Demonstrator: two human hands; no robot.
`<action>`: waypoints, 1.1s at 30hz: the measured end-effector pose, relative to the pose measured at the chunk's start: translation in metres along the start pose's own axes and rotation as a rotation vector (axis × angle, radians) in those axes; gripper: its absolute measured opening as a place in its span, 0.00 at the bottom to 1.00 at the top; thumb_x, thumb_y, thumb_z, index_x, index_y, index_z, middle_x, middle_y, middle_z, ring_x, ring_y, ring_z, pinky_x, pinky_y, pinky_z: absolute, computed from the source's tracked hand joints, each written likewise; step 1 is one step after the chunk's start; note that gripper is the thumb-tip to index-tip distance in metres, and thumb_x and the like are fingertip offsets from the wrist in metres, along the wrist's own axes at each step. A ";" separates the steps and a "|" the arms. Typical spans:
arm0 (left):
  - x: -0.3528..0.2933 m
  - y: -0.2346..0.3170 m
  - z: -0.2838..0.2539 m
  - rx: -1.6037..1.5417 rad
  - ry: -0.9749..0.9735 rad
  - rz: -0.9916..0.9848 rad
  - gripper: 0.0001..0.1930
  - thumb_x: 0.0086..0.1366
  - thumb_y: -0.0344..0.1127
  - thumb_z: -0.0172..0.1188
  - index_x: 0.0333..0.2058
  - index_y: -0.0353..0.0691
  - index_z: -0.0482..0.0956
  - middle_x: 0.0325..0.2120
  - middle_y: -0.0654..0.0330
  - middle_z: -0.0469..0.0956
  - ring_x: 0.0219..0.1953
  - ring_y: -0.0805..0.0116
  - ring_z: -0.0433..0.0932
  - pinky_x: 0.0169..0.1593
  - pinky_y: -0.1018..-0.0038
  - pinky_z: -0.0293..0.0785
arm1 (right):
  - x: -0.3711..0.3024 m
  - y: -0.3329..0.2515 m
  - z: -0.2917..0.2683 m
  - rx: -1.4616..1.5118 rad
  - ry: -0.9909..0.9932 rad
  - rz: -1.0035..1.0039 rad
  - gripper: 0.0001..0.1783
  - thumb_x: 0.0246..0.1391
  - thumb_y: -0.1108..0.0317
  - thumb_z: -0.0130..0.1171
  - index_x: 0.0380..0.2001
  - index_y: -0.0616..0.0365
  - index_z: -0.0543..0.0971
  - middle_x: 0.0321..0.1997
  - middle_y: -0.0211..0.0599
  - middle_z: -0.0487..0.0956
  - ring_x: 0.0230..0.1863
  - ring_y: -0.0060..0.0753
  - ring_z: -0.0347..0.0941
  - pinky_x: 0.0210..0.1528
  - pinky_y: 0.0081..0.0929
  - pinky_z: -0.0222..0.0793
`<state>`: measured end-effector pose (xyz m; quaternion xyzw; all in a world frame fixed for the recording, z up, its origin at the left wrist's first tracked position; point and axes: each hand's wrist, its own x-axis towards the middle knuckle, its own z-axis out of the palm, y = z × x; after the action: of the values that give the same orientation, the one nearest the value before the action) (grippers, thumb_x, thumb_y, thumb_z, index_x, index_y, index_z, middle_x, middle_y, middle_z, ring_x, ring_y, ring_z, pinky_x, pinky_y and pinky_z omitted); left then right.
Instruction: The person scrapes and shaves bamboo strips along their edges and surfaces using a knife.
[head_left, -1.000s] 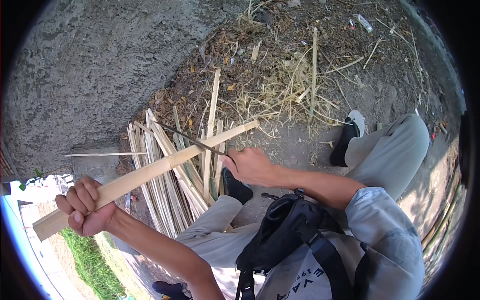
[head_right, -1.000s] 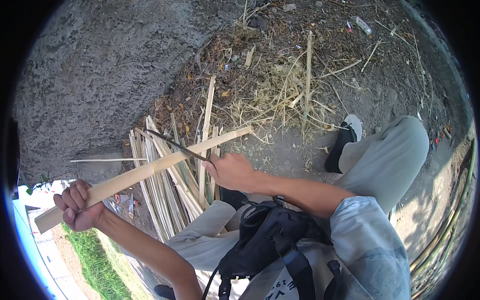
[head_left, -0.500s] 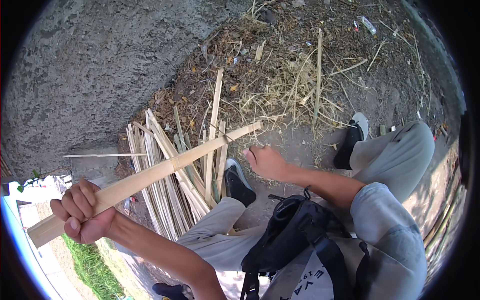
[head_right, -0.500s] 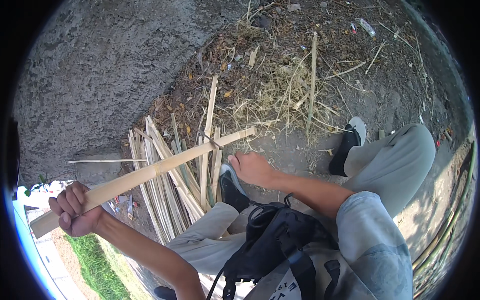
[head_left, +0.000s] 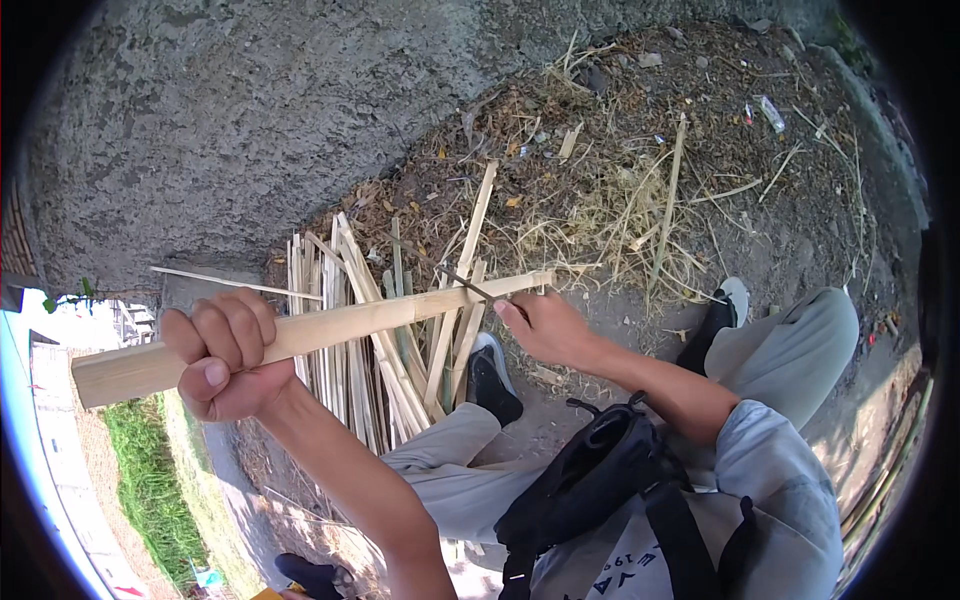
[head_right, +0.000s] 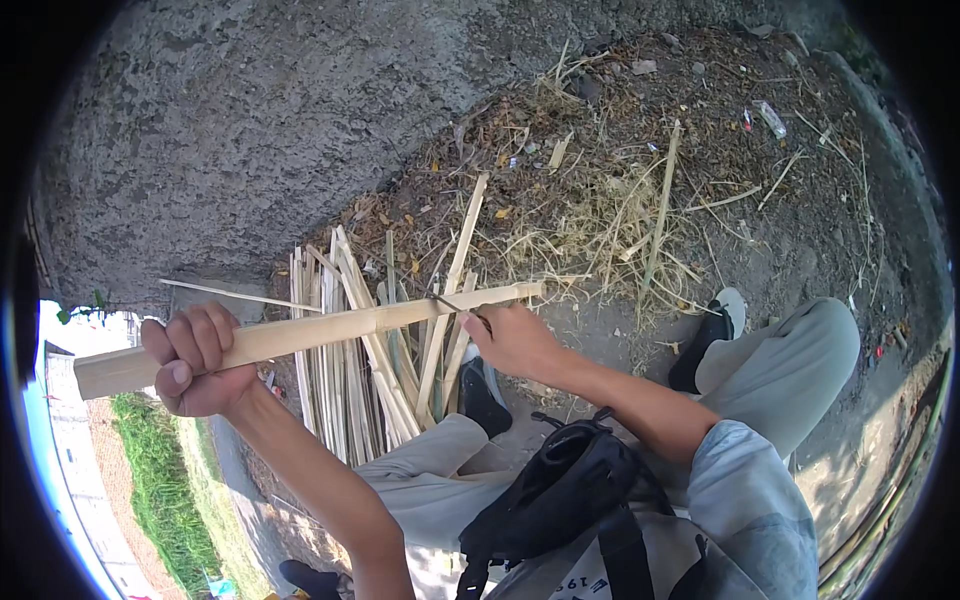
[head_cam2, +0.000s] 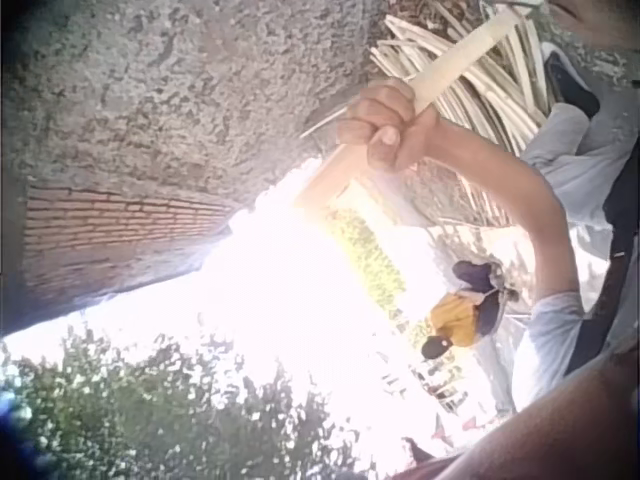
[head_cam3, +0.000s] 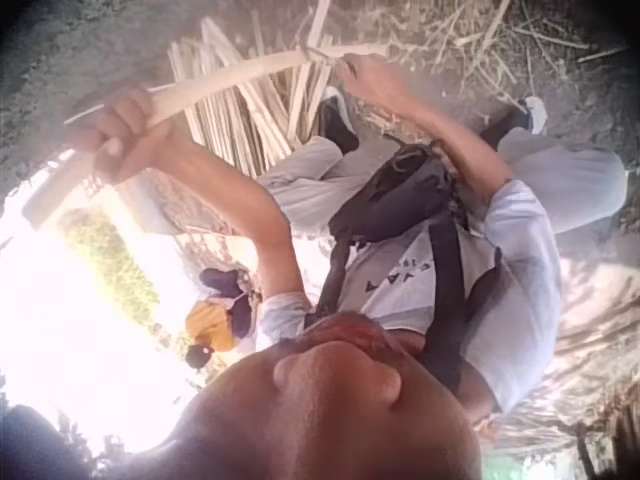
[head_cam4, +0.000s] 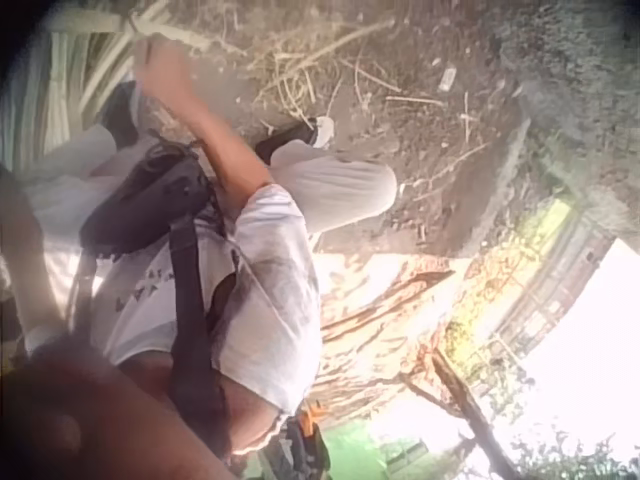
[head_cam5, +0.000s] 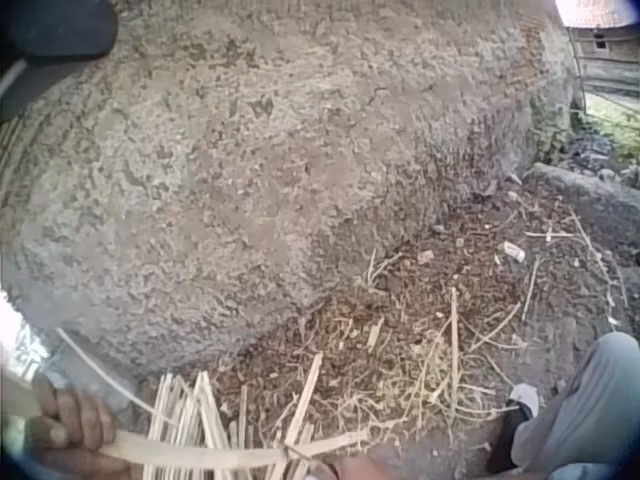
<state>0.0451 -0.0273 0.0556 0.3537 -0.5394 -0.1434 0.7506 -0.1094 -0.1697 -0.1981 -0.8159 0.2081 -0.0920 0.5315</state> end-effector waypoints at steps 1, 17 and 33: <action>0.003 0.001 0.004 -0.012 -0.029 -0.019 0.16 0.43 0.24 0.53 0.17 0.50 0.54 0.06 0.70 0.56 0.06 0.82 0.49 0.12 0.81 0.46 | -0.001 -0.032 -0.019 0.058 -0.077 -0.022 0.27 0.63 0.53 0.44 0.26 0.69 0.78 0.18 0.61 0.75 0.26 0.62 0.76 0.34 0.52 0.71; 0.010 -0.014 0.050 -0.132 -0.159 -0.078 0.14 0.41 0.23 0.51 0.16 0.46 0.54 0.06 0.67 0.56 0.07 0.80 0.50 0.11 0.80 0.46 | -0.045 -0.126 -0.070 0.028 0.038 -0.240 0.25 0.64 0.58 0.44 0.25 0.69 0.78 0.14 0.60 0.73 0.21 0.65 0.73 0.30 0.52 0.71; 0.008 -0.020 0.046 -0.112 -0.110 -0.037 0.13 0.39 0.23 0.49 0.17 0.46 0.53 0.06 0.67 0.54 0.06 0.79 0.47 0.11 0.78 0.43 | -0.035 -0.078 -0.056 0.036 0.066 -0.166 0.24 0.63 0.58 0.45 0.26 0.70 0.78 0.18 0.62 0.74 0.23 0.66 0.73 0.32 0.53 0.71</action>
<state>0.0101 -0.0638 0.0555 0.3128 -0.5644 -0.2065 0.7356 -0.1428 -0.1738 -0.1019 -0.8172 0.1555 -0.1663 0.5296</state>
